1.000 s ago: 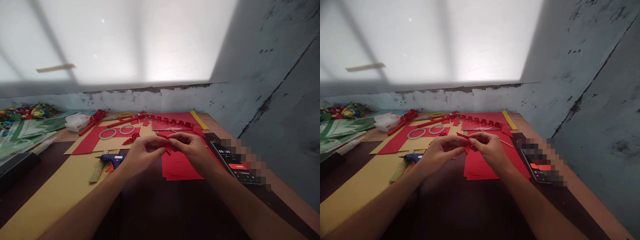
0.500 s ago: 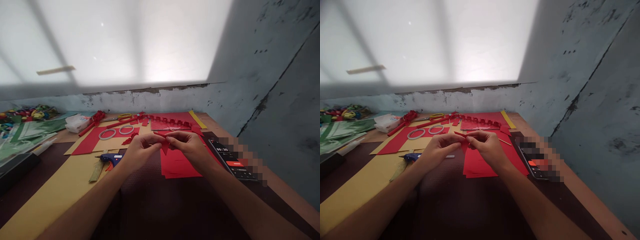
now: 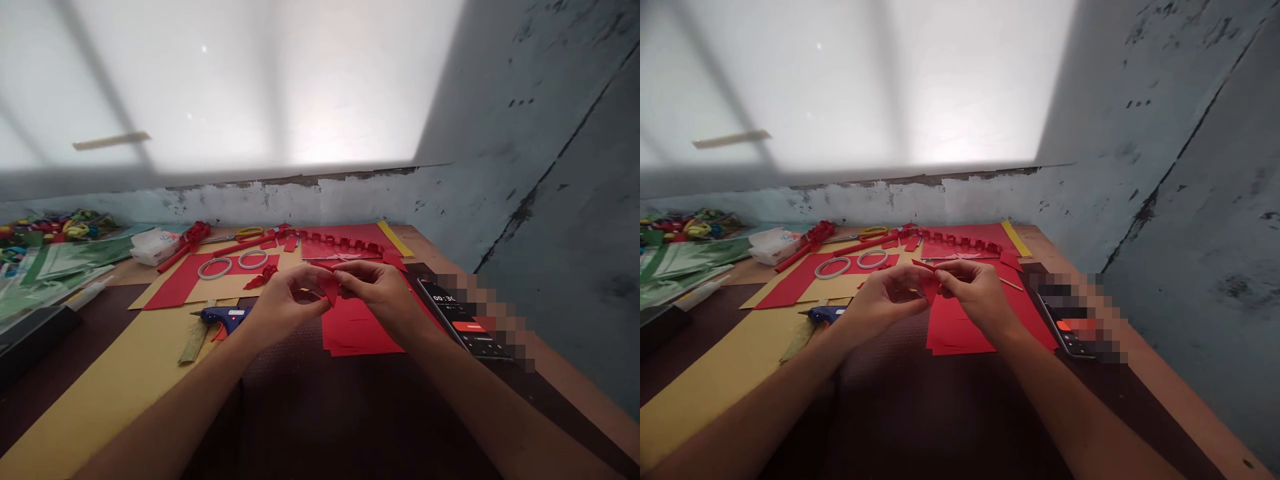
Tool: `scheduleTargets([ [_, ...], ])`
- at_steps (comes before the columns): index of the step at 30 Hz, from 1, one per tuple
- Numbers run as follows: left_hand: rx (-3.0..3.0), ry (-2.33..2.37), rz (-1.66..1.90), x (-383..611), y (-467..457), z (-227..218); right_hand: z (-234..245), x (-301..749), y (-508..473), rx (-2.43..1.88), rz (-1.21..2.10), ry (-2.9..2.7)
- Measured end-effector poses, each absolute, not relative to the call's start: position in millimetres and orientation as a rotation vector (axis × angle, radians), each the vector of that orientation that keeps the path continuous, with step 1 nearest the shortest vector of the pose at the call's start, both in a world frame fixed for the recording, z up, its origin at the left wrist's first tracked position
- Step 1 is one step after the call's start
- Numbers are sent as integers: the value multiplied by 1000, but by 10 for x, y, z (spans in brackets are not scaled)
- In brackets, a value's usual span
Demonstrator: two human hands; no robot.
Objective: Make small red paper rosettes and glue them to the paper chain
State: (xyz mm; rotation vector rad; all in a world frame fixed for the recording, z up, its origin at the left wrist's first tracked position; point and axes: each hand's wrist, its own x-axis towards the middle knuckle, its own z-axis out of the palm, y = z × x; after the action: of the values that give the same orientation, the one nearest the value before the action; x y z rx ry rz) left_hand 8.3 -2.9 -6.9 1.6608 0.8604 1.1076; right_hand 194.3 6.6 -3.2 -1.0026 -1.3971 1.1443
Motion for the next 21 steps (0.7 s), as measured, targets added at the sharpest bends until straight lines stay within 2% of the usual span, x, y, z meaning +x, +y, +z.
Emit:
scheduleTargets([
  [21, 1551, 956, 1240, 22, 12, -86, 17, 1905, 2, -980, 1256, -1393],
])
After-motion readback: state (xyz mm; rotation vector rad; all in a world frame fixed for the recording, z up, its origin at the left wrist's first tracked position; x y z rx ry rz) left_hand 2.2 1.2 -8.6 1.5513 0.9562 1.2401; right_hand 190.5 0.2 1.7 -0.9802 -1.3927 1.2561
